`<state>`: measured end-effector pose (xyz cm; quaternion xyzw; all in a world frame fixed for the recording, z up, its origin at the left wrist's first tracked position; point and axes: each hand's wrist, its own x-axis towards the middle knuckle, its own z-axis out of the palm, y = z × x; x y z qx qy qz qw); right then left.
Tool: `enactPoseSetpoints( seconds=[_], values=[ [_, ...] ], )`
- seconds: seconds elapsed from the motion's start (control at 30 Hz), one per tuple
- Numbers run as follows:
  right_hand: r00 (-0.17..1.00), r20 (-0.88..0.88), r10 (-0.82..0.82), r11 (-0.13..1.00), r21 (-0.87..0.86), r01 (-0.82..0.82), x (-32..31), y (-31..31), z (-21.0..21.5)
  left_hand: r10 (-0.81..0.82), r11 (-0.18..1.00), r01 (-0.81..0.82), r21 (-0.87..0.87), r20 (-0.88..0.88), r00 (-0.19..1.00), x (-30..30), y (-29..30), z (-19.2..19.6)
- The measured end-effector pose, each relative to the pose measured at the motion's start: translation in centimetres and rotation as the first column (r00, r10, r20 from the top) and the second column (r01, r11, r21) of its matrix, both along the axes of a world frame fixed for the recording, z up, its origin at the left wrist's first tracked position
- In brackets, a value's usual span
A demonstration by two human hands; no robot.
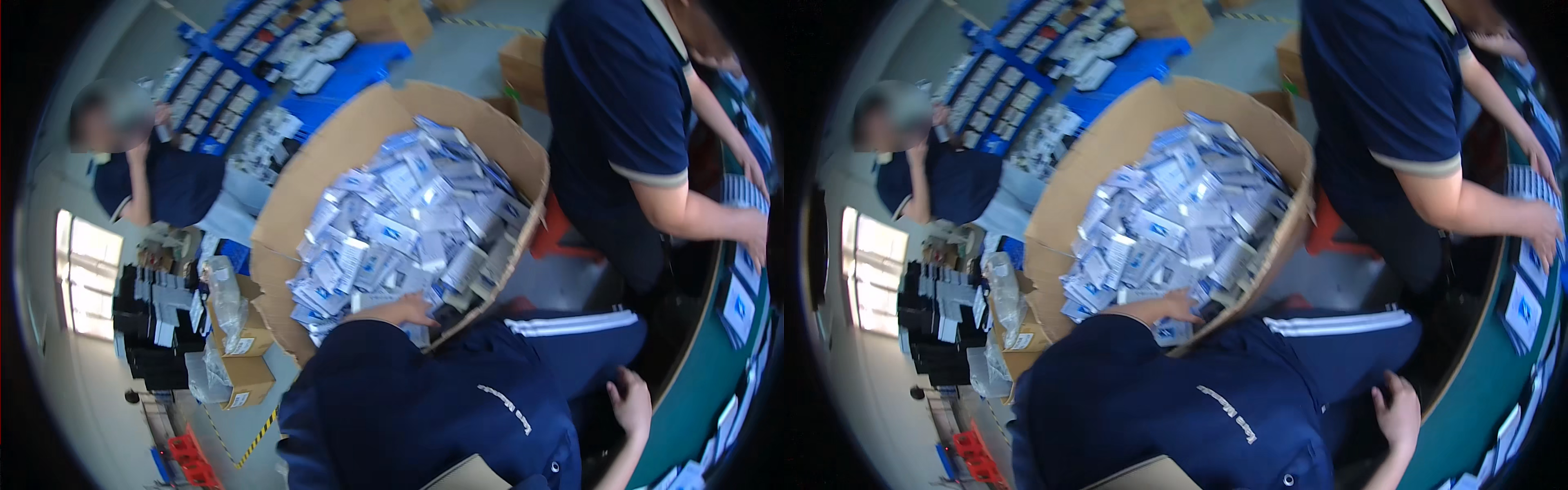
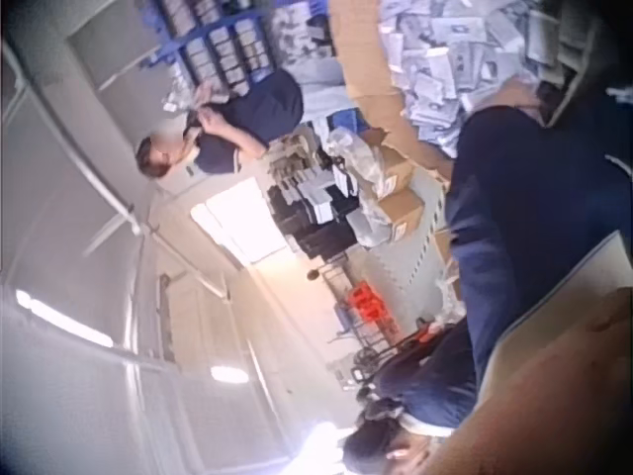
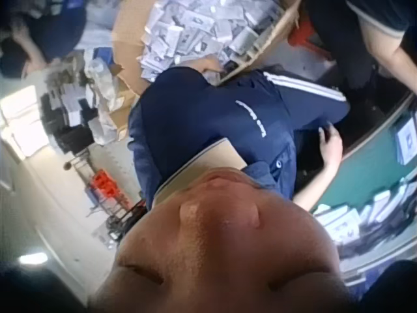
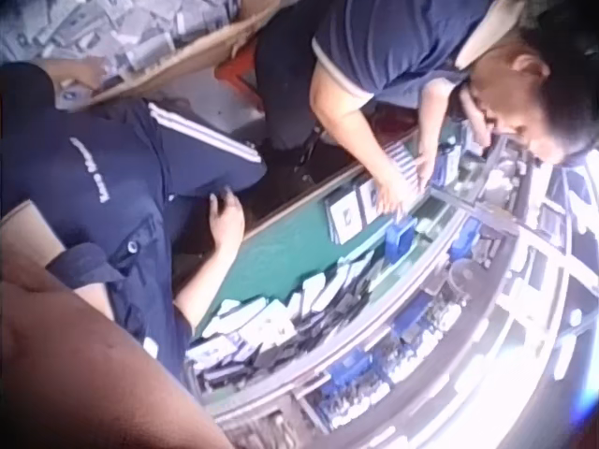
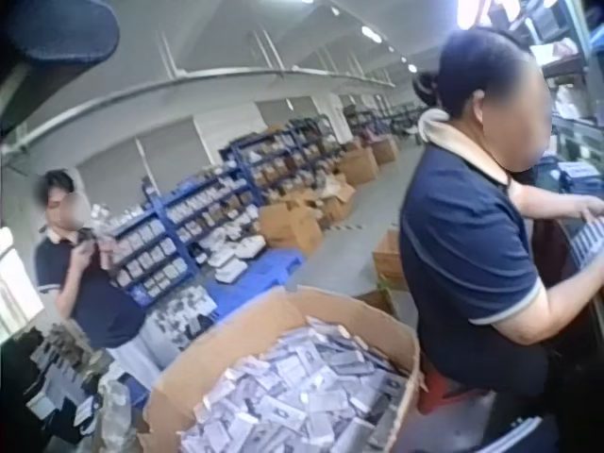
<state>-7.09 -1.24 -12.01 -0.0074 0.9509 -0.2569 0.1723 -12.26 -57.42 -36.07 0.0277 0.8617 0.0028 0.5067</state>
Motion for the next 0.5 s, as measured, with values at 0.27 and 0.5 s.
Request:
enactPoseSetpoints(
  seconds=[0.27,0.5],
  values=[
    [0.971,0.238,-0.022,1.0,0.01,0.02,-1.4,0.8,-0.4,-0.512,0.857,0.477,0.192,0.225,0.829,-3.9,-4.0,6.1],
    [0.997,-0.081,0.003,0.997,0.082,0.004,-6.6,3.0,-0.7,-0.024,0.998,0.016,-0.055,-0.158,0.987,0.6,-5.2,5.9]
  ],
)
